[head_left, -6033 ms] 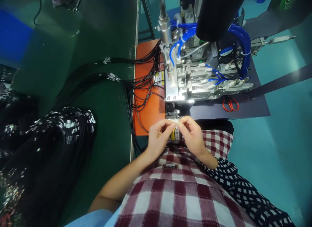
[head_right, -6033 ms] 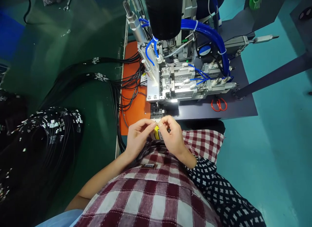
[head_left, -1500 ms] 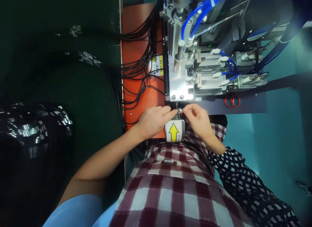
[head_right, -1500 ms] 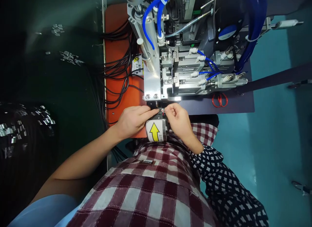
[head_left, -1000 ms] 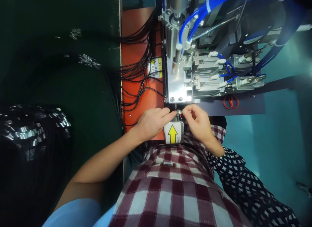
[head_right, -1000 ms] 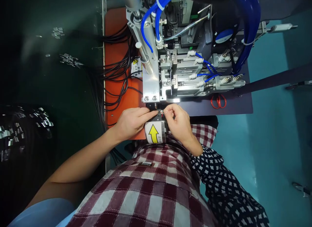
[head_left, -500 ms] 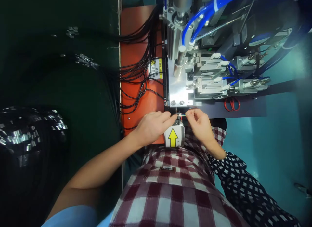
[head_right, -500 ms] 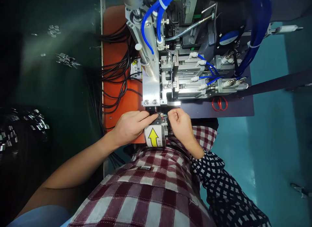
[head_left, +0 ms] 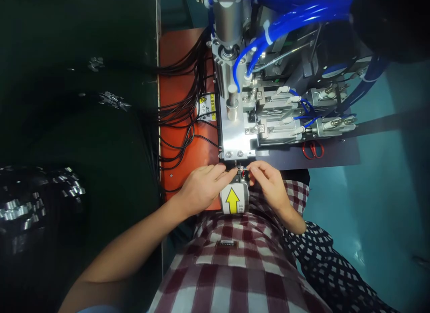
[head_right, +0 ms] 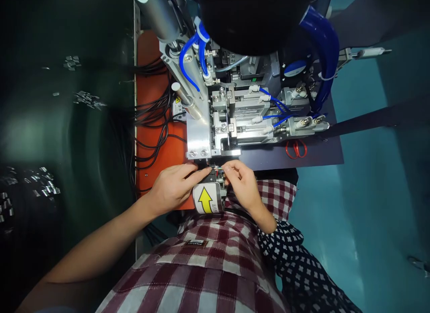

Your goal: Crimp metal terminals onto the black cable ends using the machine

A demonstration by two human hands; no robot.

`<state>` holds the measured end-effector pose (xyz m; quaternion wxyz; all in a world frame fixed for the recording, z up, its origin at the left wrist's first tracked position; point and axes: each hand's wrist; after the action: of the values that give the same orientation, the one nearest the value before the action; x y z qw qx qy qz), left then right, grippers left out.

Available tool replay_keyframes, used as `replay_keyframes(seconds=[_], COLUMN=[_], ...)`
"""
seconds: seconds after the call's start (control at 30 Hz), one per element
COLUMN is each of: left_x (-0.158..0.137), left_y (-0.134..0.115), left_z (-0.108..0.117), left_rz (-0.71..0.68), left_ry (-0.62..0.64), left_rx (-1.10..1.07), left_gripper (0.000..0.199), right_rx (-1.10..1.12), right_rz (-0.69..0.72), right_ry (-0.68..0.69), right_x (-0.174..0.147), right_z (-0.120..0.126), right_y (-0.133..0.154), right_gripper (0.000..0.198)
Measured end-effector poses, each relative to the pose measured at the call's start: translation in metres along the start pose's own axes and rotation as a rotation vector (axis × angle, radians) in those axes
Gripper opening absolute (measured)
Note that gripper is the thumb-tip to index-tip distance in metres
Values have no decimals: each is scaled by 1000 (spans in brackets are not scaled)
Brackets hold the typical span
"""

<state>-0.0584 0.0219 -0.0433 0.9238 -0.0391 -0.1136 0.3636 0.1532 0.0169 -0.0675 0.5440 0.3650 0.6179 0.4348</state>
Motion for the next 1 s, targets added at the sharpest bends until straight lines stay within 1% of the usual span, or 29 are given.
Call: replay_keyframes(seconds=[0.23,0.4,0.43,0.53,0.6,0.7,0.77,0.87,1.0], left_x=[0,-1,-1,-1,0,0,0,-1,-1], left_y=[0,-1,-1,0,0,0,0,1,1], left_z=[0,0,0,0,0,0,0,0,-1], left_rz=[0,4,4,-5,-7,-2,-3,-9,-10], left_ry=[-8,8,8,-4,-10,-4,5,0,-14], left_rx=[-10,-10,-11,-16,-20,-29,-33,-22,-18], left_gripper=[33,34,34,33,33,33,33,32,32], right_rx=[-23,-58,-71,-94,-17,174,236,237,191], right_rz=[-14,-92,-94,-39,-38,-98,-116,-111,-101], right_ry=[-18,-5,-7,-18,13,45,51,63,7], right_x=[4,6,5,3,1,0,0,-1,-1], right_z=[-5,-6,-6,-6,-5,-3,-2,-3,-8], right_y=[0,4,5,2,-4,-14,-17,-16,-10], right_gripper=[19,18,17,18,21,24,25,23,21])
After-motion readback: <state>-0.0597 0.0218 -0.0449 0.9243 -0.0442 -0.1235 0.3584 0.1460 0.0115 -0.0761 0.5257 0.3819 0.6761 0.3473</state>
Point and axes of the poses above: each hand's wrist, its own x-axis towards the middle knuckle, its own z-axis out of the back of the hand, y = z × x, and after that the axes turned 2 degrees about y, right-handed
